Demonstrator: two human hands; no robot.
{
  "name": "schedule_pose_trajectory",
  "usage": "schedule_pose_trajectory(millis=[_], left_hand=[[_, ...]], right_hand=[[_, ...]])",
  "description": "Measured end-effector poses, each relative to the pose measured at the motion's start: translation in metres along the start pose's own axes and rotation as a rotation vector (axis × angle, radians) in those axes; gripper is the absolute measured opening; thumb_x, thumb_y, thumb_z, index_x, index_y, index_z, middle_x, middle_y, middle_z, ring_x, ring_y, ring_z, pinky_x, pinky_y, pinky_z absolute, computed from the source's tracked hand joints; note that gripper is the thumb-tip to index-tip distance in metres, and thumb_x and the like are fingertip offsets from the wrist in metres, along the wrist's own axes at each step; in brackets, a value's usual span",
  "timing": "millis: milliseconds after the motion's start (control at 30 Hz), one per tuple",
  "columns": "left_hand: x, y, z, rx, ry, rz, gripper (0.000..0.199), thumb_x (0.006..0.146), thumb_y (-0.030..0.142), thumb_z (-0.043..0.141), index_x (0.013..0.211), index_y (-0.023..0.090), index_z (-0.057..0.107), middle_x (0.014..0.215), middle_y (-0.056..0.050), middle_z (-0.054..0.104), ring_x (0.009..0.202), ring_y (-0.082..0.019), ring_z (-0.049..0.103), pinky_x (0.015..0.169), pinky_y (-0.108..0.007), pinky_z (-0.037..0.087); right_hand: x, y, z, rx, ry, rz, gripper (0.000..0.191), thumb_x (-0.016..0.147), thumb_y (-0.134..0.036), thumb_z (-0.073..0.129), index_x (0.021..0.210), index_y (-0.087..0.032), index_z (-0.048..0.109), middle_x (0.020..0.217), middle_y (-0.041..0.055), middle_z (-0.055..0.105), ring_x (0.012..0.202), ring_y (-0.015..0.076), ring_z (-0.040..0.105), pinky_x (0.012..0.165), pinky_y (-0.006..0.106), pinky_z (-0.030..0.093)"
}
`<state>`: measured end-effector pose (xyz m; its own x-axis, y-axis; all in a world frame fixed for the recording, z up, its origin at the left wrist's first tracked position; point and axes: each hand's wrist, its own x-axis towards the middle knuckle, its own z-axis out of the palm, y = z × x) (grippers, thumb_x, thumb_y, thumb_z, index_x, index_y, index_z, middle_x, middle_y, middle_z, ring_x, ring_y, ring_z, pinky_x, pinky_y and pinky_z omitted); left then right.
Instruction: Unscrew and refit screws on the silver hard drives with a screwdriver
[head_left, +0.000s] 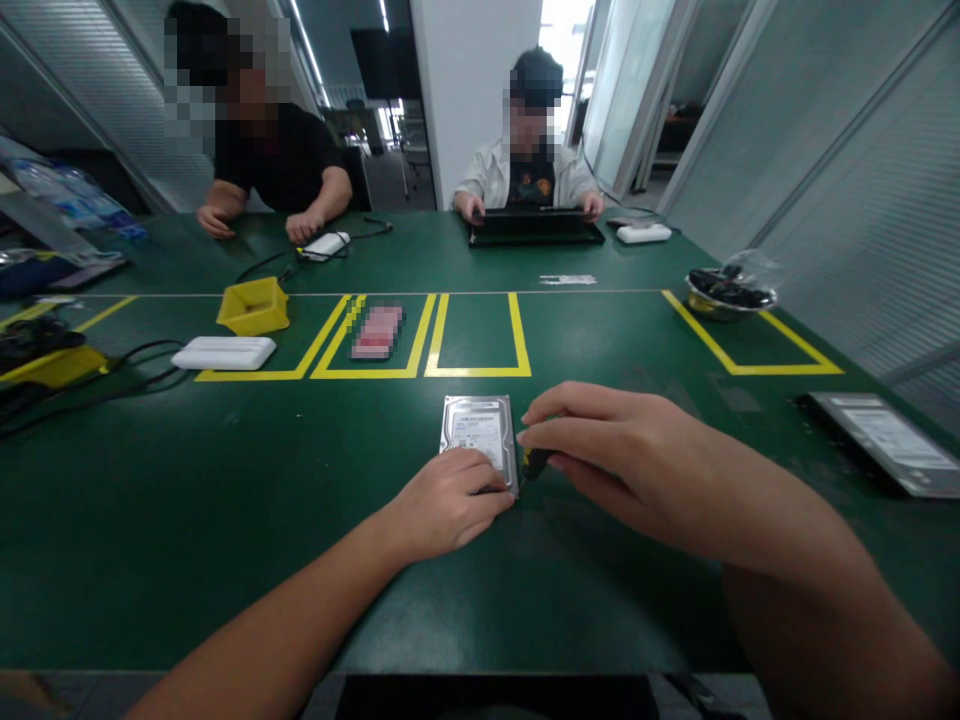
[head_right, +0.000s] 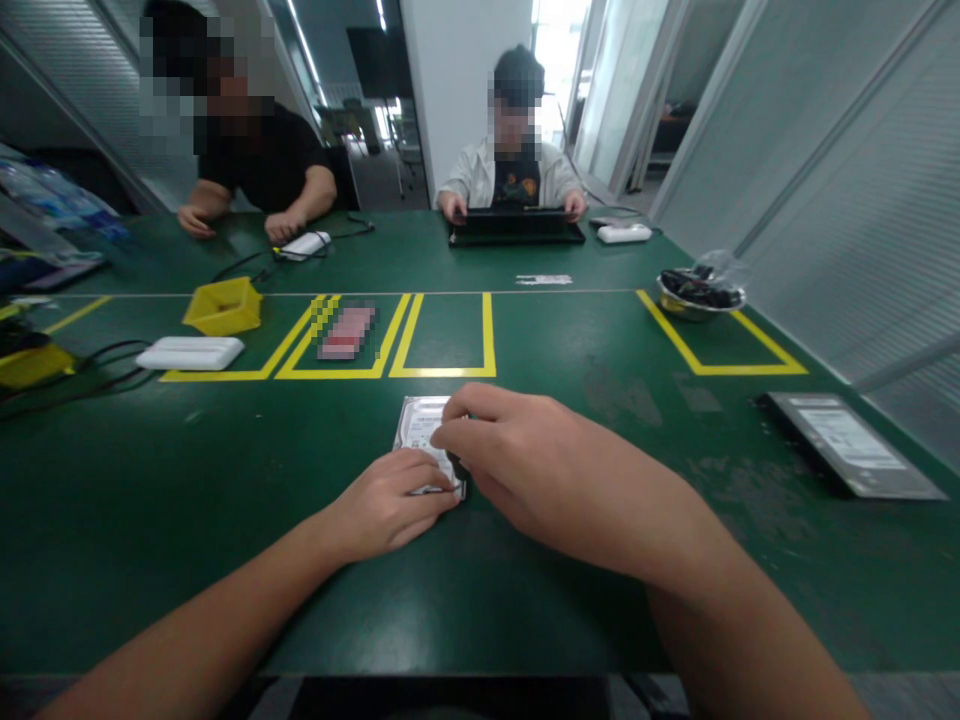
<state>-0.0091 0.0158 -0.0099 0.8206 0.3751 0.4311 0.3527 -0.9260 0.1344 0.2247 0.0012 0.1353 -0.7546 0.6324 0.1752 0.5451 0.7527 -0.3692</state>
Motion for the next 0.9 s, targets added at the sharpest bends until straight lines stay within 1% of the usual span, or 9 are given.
schedule_pose_trajectory(millis=[100, 400, 567, 733, 833, 900], left_hand=[[0.001, 0.0002, -0.0006, 0.001, 0.002, 0.001, 0.018, 0.094, 0.019, 0.054, 0.103, 0.019, 0.069, 0.098, -0.007, 0.069, 0.093, -0.021, 0.061, 0.081, -0.036, 0.051], [0.0027, 0.0001, 0.0009, -0.002, 0.022, -0.008, 0.018, 0.093, 0.019, 0.055, 0.104, 0.019, 0.069, 0.097, -0.006, 0.069, 0.093, -0.021, 0.061, 0.081, -0.036, 0.052], [0.0027, -0.0003, 0.0017, -0.012, 0.045, -0.002, 0.017, 0.092, 0.019, 0.057, 0.104, 0.019, 0.069, 0.098, -0.006, 0.069, 0.098, -0.021, 0.061, 0.085, -0.038, 0.052], [0.003, 0.0002, 0.001, -0.012, 0.036, -0.01, 0.017, 0.092, 0.018, 0.056, 0.103, 0.019, 0.069, 0.098, -0.007, 0.069, 0.096, -0.021, 0.062, 0.083, -0.037, 0.053], [0.0027, 0.0, 0.0012, -0.013, 0.036, -0.009, 0.017, 0.092, 0.019, 0.056, 0.104, 0.019, 0.069, 0.099, -0.007, 0.069, 0.097, -0.021, 0.062, 0.084, -0.038, 0.053], [0.0023, -0.0003, 0.0018, -0.012, 0.032, -0.008, 0.018, 0.093, 0.019, 0.056, 0.104, 0.019, 0.069, 0.099, -0.007, 0.069, 0.098, -0.021, 0.061, 0.085, -0.038, 0.053]], right_hand=[[-0.0008, -0.0009, -0.0002, -0.004, -0.002, -0.01, 0.026, 0.096, -0.012, 0.046, 0.112, -0.018, 0.065, 0.115, 0.0075, 0.062, 0.093, 0.0159, 0.062, 0.083, 0.029, 0.048], [-0.0013, -0.003, 0.0011, 0.027, -0.004, -0.03, 0.029, 0.096, -0.009, 0.046, 0.115, -0.018, 0.064, 0.115, 0.0062, 0.063, 0.095, 0.0143, 0.063, 0.085, 0.026, 0.047], [-0.0011, -0.0049, 0.0021, 0.011, 0.002, -0.025, 0.028, 0.095, -0.008, 0.047, 0.115, -0.018, 0.065, 0.112, 0.0058, 0.063, 0.092, 0.014, 0.062, 0.083, 0.026, 0.048], [-0.0015, -0.0066, 0.0023, -0.019, -0.001, -0.02, 0.028, 0.095, -0.009, 0.046, 0.116, -0.018, 0.064, 0.11, 0.0064, 0.061, 0.09, 0.0141, 0.061, 0.08, 0.027, 0.048], [-0.0021, -0.0073, 0.003, -0.034, -0.005, 0.006, 0.026, 0.096, -0.012, 0.047, 0.115, -0.018, 0.064, 0.107, 0.0064, 0.06, 0.086, 0.0143, 0.06, 0.078, 0.028, 0.049], [-0.0021, -0.0079, 0.0038, -0.032, 0.001, 0.022, 0.023, 0.097, -0.014, 0.048, 0.111, -0.017, 0.065, 0.106, 0.0065, 0.059, 0.084, 0.0143, 0.059, 0.077, 0.029, 0.049]])
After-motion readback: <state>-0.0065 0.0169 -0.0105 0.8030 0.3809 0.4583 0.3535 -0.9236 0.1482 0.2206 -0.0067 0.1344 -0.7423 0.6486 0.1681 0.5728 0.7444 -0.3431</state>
